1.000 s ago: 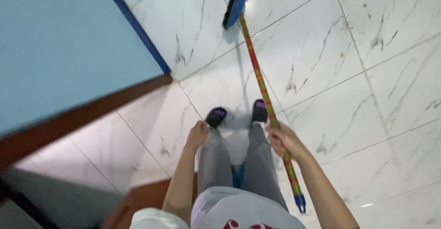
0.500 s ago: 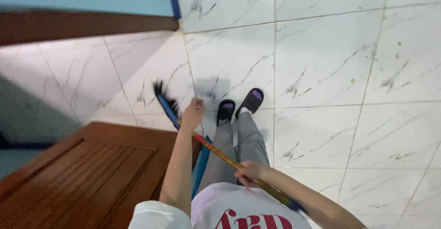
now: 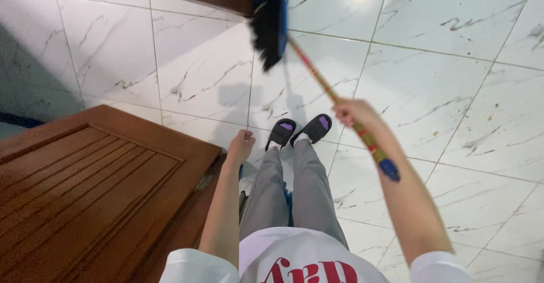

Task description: Sweeping a tiled floor using a broom and moving chairs to reach under them.

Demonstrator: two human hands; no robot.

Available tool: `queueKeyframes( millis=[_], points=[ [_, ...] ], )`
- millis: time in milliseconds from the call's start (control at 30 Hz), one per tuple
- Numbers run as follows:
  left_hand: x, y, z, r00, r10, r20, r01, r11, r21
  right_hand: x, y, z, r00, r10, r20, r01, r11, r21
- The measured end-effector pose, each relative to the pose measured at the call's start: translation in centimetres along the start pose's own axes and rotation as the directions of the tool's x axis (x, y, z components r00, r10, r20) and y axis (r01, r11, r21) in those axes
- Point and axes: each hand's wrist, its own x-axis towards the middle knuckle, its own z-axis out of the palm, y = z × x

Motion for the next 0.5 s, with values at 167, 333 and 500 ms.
queueKeyframes(
  millis=[167,333,500],
  points=[
    [-0.6,0.7,0.3,1.0,0.012,-0.01,-0.012,1.0,-0.023,-3.2,-7.4,3.2,0.988,-0.126,-0.095,0.127,0.992,0.004],
    [-0.8,1.5,0.7,0.998,0.059,0.022,-0.057,0.997,-0.051,-8.5,-2.5,8.4,0.902,-0.347,-0.256,0.282,0.924,-0.257],
    [-0.9,1.2,0.8,0.995,0.099,-0.003,-0.098,0.989,-0.107,-19.0,8.0,12.2,0.995,0.052,0.09,-0.06,0.993,0.097]
  ],
)
